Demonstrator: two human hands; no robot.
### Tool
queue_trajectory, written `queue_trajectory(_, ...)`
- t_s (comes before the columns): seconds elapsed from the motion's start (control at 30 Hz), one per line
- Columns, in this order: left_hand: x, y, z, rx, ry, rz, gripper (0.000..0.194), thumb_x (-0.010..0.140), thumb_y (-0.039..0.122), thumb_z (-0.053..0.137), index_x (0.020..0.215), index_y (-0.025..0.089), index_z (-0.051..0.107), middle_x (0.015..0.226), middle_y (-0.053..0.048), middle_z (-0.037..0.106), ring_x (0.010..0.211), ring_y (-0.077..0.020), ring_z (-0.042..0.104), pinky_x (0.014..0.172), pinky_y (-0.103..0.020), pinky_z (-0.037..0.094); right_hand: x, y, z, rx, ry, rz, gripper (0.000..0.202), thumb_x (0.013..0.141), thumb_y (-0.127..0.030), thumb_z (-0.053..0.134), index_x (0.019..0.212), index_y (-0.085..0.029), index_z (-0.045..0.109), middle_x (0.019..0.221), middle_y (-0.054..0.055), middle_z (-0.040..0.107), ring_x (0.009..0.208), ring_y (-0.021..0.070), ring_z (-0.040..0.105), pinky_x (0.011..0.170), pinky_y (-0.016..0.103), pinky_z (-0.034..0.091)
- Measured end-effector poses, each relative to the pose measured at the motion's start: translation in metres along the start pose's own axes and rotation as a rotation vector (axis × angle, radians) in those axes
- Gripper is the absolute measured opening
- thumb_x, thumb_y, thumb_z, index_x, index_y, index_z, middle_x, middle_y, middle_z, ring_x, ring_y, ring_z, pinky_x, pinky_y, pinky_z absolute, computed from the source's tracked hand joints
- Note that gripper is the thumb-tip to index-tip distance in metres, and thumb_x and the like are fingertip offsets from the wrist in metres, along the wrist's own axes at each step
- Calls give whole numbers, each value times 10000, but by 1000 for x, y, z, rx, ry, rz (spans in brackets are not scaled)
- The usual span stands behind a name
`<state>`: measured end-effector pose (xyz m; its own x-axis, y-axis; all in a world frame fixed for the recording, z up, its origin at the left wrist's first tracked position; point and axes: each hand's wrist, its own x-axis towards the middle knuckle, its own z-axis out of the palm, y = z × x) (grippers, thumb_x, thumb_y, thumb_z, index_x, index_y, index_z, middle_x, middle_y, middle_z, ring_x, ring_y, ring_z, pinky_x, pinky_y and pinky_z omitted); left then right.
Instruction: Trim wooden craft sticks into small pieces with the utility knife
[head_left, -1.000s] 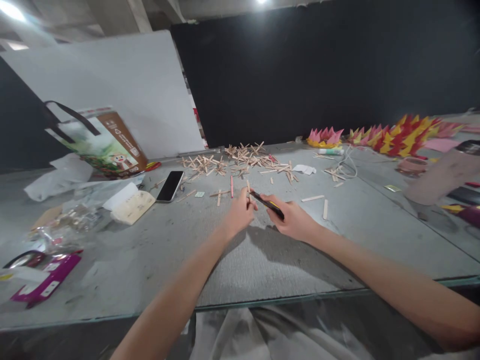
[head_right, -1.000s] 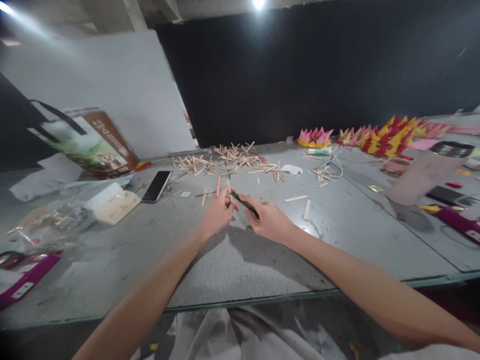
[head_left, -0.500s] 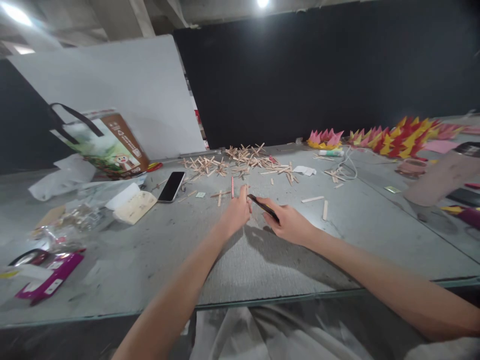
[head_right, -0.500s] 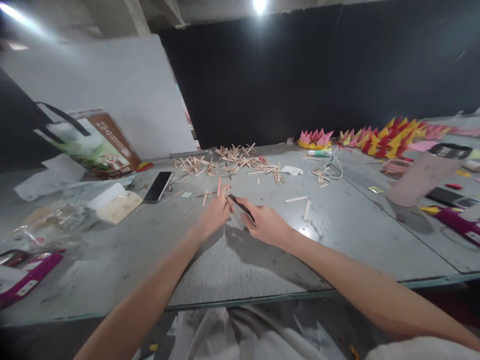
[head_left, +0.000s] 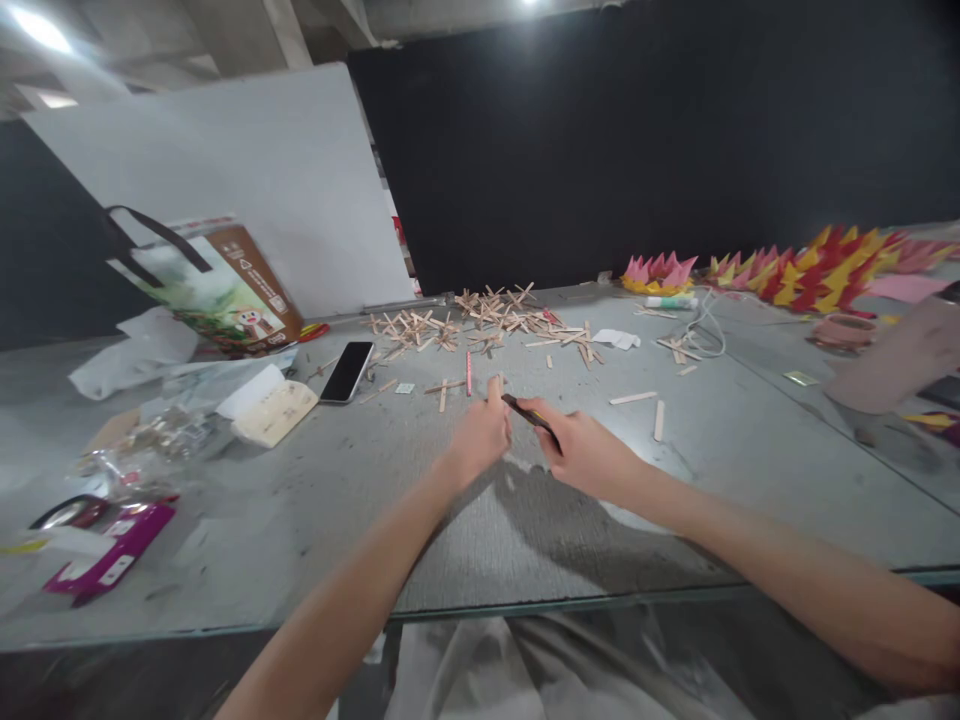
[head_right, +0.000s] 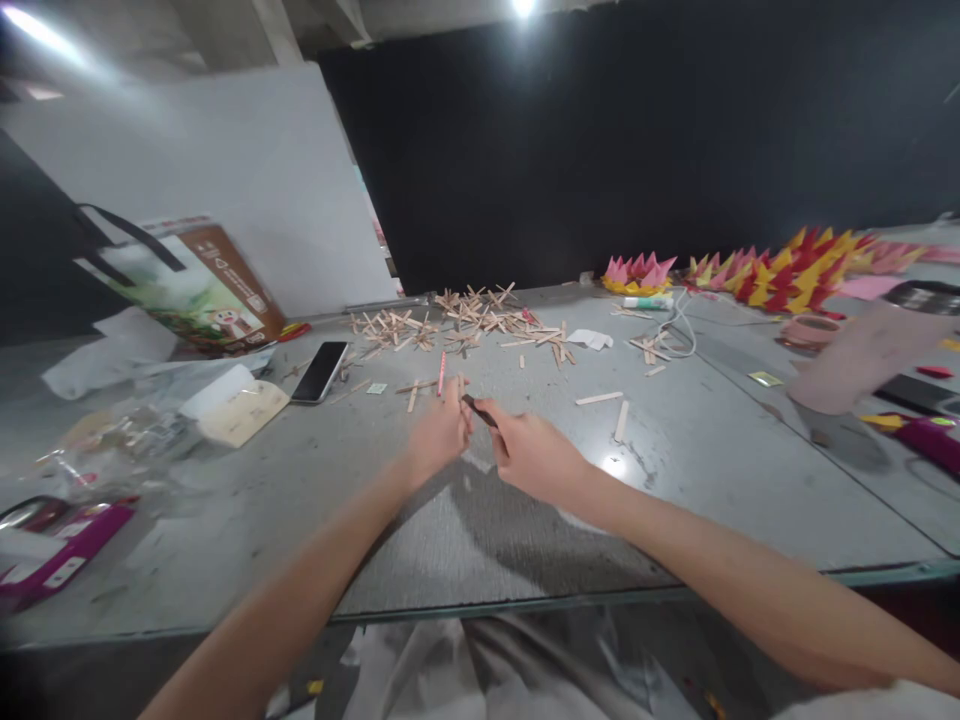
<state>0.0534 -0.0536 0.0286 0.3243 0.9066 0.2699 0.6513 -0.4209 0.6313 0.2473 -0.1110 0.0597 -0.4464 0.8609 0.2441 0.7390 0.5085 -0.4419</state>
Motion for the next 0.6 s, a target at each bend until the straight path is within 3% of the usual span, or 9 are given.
queue_trajectory(0.2, -4, -7, 13, 32, 2, -11, 429, 992, 188, 470, 1415, 182, 394, 1069, -132, 696, 848, -234, 717, 813, -339, 511, 18, 4, -30, -137, -107, -3, 425, 966, -197, 473, 1369, -253, 597, 794, 58, 670, 578, 165, 502, 568, 255, 252)
queue_trajectory(0.37, -2, -16, 21, -126, -3, 12, 382, 1031, 202, 383, 1404, 148, 325, 692, 26, 624, 655, -189, 666, 767, -325, 514, 15, 5, -12, -170, -103, 3, 453, 968, -186, 469, 1411, -224, 555, 756, 50, 665, 574, 178, 534, 570, 260, 260)
queue_trajectory(0.5, -2, -19, 22, -138, 16, 43, 363, 1000, 196, 443, 1352, 157, 360, 696, 18, 629, 665, -195, 650, 756, -334, 500, 7, 1, -1, -235, -92, 19, 498, 965, -167, 448, 1458, -208, 504, 738, 69, 675, 573, 213, 571, 558, 284, 238)
queue_trajectory(0.6, -2, -19, 23, -123, -1, 35, 377, 981, 185, 473, 1343, 171, 369, 726, 19, 634, 661, -183, 647, 749, -322, 491, 14, 1, -14, -228, -105, -11, 453, 964, -180, 472, 1405, -246, 552, 829, 90, 703, 659, 221, 619, 573, 275, 259)
